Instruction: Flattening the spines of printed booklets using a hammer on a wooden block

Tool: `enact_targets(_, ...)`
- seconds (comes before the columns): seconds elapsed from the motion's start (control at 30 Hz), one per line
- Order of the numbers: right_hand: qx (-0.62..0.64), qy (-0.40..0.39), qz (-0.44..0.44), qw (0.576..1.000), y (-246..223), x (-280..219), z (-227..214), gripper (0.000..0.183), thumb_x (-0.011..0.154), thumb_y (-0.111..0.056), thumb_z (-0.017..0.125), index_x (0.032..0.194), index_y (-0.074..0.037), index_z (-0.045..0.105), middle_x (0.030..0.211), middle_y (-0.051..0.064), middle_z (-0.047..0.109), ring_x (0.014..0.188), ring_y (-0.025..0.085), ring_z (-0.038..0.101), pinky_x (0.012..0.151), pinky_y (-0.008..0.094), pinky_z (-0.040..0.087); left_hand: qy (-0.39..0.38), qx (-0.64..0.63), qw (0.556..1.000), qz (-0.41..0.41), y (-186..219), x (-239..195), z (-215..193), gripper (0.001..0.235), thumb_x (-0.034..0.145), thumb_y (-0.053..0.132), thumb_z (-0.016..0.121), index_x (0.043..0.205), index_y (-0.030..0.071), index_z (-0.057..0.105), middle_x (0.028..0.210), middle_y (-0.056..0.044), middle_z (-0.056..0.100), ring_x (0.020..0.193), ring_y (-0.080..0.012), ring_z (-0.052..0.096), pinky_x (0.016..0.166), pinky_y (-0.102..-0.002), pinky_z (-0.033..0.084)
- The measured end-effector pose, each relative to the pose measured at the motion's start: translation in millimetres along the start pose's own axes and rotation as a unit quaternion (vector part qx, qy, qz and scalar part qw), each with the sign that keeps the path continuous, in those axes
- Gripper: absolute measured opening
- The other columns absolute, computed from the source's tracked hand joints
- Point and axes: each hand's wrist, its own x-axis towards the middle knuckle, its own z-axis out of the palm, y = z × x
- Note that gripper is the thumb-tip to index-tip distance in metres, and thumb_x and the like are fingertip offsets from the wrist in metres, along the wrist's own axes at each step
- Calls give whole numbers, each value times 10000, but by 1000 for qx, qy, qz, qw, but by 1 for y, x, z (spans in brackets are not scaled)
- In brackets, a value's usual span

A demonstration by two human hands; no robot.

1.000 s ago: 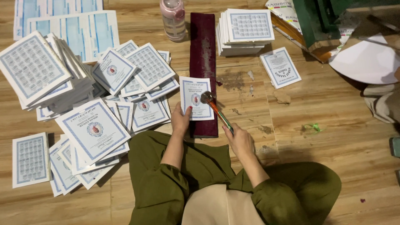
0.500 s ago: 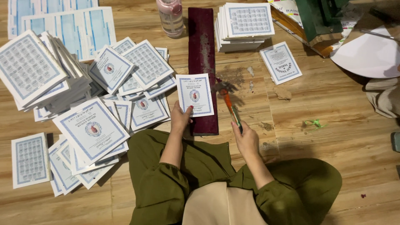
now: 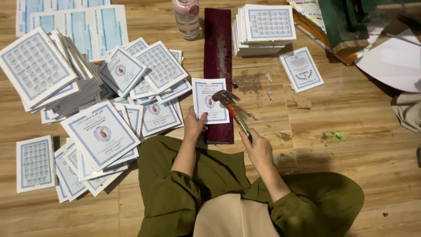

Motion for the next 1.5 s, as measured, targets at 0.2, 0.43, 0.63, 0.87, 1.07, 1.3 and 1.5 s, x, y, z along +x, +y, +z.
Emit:
enact_targets(0.2,-70,-14,50,996,39,13,37,435,878,-526,409,837,-112,536,670,248,614,746,430,618,650,513,464,11,71,997,-4,9,-3,-2,329,806,234,609,1062,90,460,590,-155,614,456,-241,626,430,-315,522)
enact_targets(0.43,89,51,17,995,27,18,7,362,914,-416,469,727,-121,560,480,107,557,542,286,590,549,362,459,25,101,995,-4,-20,22,4,523,792,279,636,1220,65,427,912,-276,616,891,-398,611,754,-468,506)
enact_targets(0.63,-13,-14,70,997,26,18,22,485,896,-523,377,1036,-99,567,749,292,615,817,458,602,716,553,461,12,58,998,-18,-1,8,6,482,788,239,646,1177,42,441,792,-281,615,590,-358,643,495,-383,544)
enact_targets(0.87,-31,-41,63,997,41,19,26,424,834,-518,473,826,-105,568,621,215,593,704,411,622,605,463,470,2,-27,1000,2,4,-2,3,272,814,161,605,1009,44,458,694,-199,614,500,-250,637,433,-279,550)
enact_targets(1.07,118,26,53,991,14,7,-7,303,799,-424,604,663,-154,581,431,119,475,441,242,522,428,314,391,8,-37,999,-1,2,-1,2,258,815,154,608,1003,54,463,671,-182,613,498,-238,637,429,-269,549)
enact_targets(1.3,-81,-41,75,993,19,13,-8,432,848,-508,447,825,-96,577,645,236,608,743,425,624,617,476,471,12,-45,999,-15,-4,5,4,252,809,146,608,998,44,476,656,-185,603,470,-235,626,406,-263,541)
enact_targets(1.5,54,48,14,997,4,0,-15,286,867,-442,506,881,-165,574,600,227,543,649,411,581,544,415,431,28,-18,999,3,3,5,4,245,806,174,619,982,57,497,650,-192,610,475,-236,628,405,-271,537)
